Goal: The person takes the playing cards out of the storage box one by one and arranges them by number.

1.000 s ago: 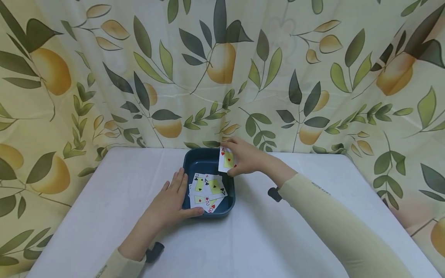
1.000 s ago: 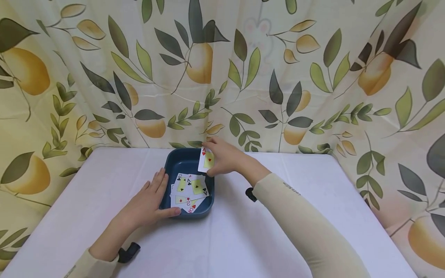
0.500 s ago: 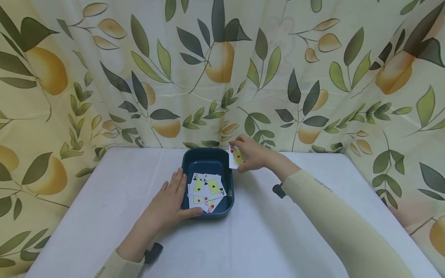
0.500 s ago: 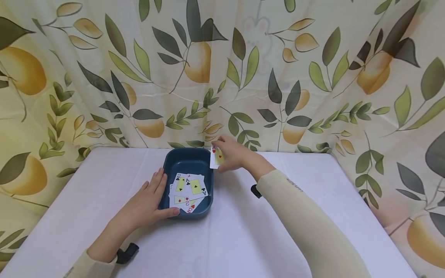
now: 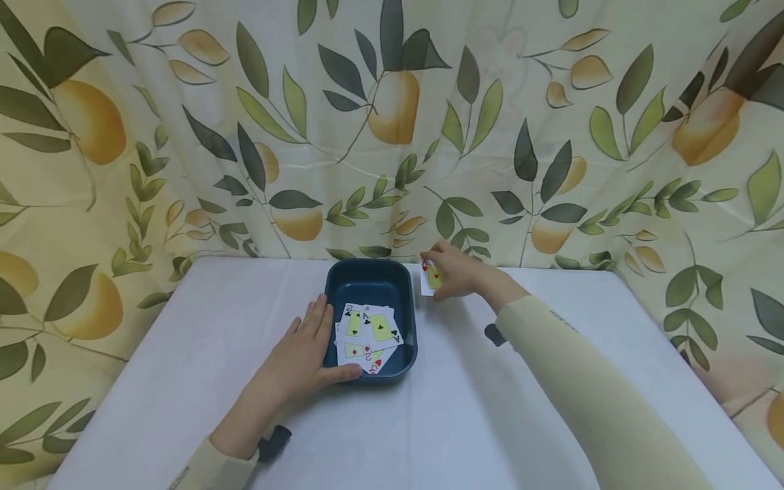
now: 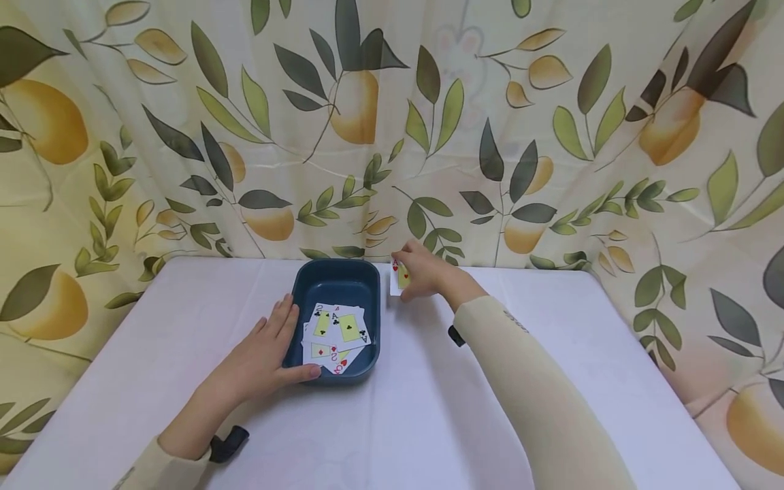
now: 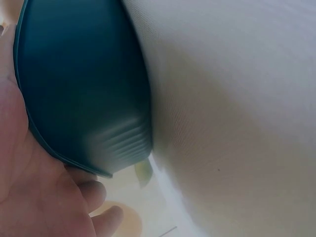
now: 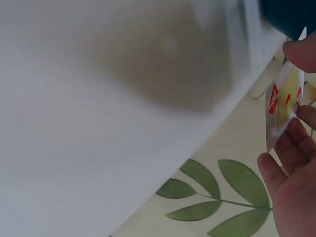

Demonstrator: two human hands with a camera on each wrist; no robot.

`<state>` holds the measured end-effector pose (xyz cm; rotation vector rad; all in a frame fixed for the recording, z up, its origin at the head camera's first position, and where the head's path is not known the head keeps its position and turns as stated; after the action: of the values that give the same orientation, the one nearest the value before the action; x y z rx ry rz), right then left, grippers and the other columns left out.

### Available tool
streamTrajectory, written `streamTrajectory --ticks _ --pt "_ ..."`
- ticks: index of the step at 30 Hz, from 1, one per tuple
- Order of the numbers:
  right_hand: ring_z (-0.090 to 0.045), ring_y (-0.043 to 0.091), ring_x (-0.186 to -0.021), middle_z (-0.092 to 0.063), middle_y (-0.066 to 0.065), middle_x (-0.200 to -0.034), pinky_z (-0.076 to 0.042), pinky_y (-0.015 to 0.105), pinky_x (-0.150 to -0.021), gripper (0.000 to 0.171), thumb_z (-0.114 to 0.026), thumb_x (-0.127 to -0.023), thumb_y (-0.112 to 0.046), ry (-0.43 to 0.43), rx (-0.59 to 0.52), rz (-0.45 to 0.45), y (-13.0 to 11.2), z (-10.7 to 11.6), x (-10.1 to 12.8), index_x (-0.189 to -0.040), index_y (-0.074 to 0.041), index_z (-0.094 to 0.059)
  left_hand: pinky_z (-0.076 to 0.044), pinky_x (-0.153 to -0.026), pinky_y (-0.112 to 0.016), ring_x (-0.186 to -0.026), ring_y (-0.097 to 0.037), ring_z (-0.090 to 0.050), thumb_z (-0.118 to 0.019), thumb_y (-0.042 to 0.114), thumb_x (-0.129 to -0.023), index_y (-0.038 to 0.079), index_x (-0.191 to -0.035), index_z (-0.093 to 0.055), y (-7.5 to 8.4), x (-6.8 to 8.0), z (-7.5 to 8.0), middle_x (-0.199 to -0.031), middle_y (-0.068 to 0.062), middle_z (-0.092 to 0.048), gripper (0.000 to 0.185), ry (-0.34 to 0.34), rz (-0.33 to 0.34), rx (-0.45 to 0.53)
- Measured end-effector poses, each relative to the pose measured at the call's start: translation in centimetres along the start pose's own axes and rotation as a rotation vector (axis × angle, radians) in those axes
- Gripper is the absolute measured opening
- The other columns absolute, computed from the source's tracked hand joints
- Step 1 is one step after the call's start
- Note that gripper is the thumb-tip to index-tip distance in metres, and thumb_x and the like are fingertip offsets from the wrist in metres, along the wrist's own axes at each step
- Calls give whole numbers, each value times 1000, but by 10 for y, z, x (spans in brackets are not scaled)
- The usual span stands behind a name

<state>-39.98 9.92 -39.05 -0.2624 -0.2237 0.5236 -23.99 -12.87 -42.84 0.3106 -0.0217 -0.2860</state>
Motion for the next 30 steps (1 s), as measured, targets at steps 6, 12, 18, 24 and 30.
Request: streamTrajectory --ticks 6,12,18,24,30 --pt "-46 32 -119 -42 19 -141 -48 45 -100 86 -84 -75 -14 -36 8 -16 9 -11 -8 -151 -5 -42 -21 -120 -55 -154 -35 -11 -64 78 -76 0 -158 -19 0 0 1 -167 -17 -5 122 -10 7 1" --pt "-47 32 -119 -41 18 -141 -47 44 -101 87 -84 -76 -13 -56 12 -44 18 -20 -12 -151 -5 -41 -21 -120 -55 -154 -35 -11 -65 77 -77 -1 -157 -20 0 0 3 -167 -17 -5 121 -1 0 9" --pt "-46 33 -122 -40 21 -144 -44 46 -106 86 -82 -76 -10 -75 -5 -43 21 -30 -13 -152 -4 -41 -20 -120 -54 -154 -34 -10 -63 79 -76 0 -158 -18 -1 -2 0 -167 -17 -3 123 -16 3 2" --pt "-45 36 -129 -37 21 -148 -38 50 -112 83 -81 -80 -9 -102 -35 -56 25 -40 -16 -152 -6 -40 -20 -121 -54 -154 -34 -10 -65 79 -75 0 -158 -18 -2 -1 1 -167 -16 -3 123 -17 11 25" --pt "-44 37 -131 -37 21 -149 -37 51 -113 83 -80 -80 -9 -112 -36 -75 31 -45 -19 -152 -6 -40 -19 -121 -54 -154 -34 -10 -65 78 -75 0 -158 -19 -1 -2 0 -167 -17 -3 123 -18 2 29"
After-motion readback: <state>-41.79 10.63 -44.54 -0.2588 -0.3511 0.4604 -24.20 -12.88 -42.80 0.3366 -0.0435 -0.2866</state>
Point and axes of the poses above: each hand's wrist, its own x-axis away from the middle knuckle, its own z-axis out of the back of the hand, y = z × x, the point moved 9 cm from there along -x, towards the middle knuckle
